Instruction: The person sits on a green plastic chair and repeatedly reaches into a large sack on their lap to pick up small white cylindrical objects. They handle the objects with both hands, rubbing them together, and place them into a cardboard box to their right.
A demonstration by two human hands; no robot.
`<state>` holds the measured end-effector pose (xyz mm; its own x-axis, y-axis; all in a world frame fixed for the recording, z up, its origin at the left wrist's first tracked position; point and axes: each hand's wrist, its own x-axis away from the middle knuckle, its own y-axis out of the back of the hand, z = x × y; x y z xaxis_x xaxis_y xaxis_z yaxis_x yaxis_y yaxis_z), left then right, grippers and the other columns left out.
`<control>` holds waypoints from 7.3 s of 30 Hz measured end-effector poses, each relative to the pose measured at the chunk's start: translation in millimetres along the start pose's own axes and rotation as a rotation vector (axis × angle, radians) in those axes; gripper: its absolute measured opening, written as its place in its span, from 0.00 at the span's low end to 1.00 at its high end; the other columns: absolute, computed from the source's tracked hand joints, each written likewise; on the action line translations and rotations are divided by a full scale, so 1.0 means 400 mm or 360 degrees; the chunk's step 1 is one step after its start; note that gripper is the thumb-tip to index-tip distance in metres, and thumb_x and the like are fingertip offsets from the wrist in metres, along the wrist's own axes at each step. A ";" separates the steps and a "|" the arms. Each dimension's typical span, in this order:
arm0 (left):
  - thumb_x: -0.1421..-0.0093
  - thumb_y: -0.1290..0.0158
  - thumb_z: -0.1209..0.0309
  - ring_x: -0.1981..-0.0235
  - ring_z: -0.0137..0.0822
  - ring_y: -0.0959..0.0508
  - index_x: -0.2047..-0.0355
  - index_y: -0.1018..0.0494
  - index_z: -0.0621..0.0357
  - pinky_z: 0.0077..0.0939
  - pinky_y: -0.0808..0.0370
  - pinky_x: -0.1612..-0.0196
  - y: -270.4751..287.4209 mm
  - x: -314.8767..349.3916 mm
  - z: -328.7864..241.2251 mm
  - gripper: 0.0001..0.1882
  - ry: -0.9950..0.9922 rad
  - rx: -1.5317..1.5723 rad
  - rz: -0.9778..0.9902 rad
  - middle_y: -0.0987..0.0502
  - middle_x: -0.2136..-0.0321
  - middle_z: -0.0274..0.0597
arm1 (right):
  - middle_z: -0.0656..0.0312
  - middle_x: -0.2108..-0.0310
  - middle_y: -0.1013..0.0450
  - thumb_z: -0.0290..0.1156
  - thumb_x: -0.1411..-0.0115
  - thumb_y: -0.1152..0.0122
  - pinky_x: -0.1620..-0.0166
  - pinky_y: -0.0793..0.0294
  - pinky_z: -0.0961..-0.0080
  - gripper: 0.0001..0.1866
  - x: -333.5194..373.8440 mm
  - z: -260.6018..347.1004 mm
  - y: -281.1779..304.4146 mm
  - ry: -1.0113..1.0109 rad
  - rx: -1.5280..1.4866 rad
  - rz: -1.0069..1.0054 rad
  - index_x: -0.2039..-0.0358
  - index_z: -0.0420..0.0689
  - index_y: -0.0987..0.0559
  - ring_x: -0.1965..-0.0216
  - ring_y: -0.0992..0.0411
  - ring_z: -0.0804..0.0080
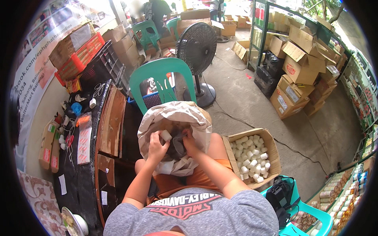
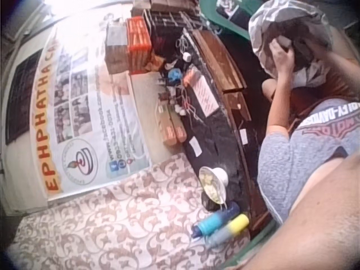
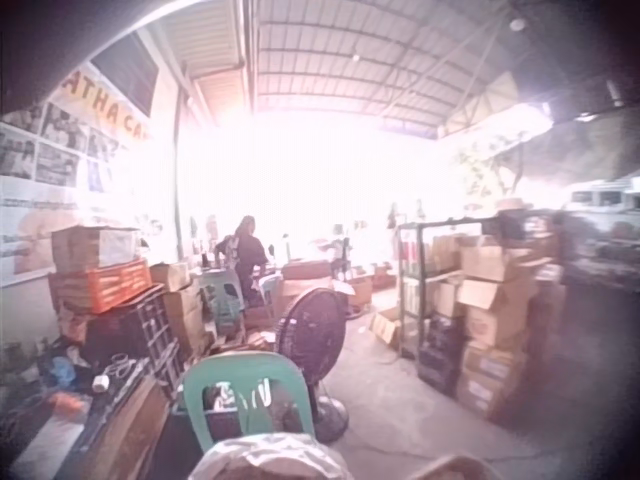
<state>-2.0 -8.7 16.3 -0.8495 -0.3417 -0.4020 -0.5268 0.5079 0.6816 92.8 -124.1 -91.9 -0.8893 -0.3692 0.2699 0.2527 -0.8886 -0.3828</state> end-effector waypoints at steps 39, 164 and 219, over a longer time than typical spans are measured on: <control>0.40 0.58 0.51 0.41 0.57 0.51 0.39 0.52 0.55 0.42 0.52 0.40 -0.133 0.092 0.121 0.34 0.0276 0.0430 0.0425 0.55 0.43 0.61 | 0.60 0.65 0.27 0.39 0.40 0.52 0.59 0.28 0.74 0.15 0.001 0.000 0.023 -0.0398 -0.0657 0.0489 0.60 0.42 0.27 0.64 0.28 0.71; 0.47 0.44 0.76 0.58 0.34 0.28 0.59 0.38 0.61 0.25 0.32 0.54 -0.004 -0.033 -0.195 0.18 0.0058 0.1808 -0.0708 0.32 0.61 0.47 | 0.59 0.57 0.31 0.36 0.41 0.49 0.56 0.33 0.76 0.19 0.017 0.022 0.013 -0.0095 -0.0024 0.0254 0.52 0.39 0.31 0.58 0.33 0.73; 0.46 0.53 0.70 0.60 0.45 0.27 0.58 0.34 0.56 0.37 0.27 0.62 -0.219 -0.147 0.187 0.14 -0.0170 -0.1026 0.0682 0.31 0.62 0.52 | 0.62 0.65 0.29 0.22 0.51 0.54 0.61 0.32 0.79 0.20 0.032 0.015 0.035 -0.0165 -0.0108 0.0315 0.55 0.42 0.30 0.65 0.32 0.74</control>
<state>91.8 26.0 -65.5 -0.9905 -0.1247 -0.0581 -0.0595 0.0076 0.9982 87.2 -143.0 -88.4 -0.7800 -0.5637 0.2718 0.3891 -0.7770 -0.4949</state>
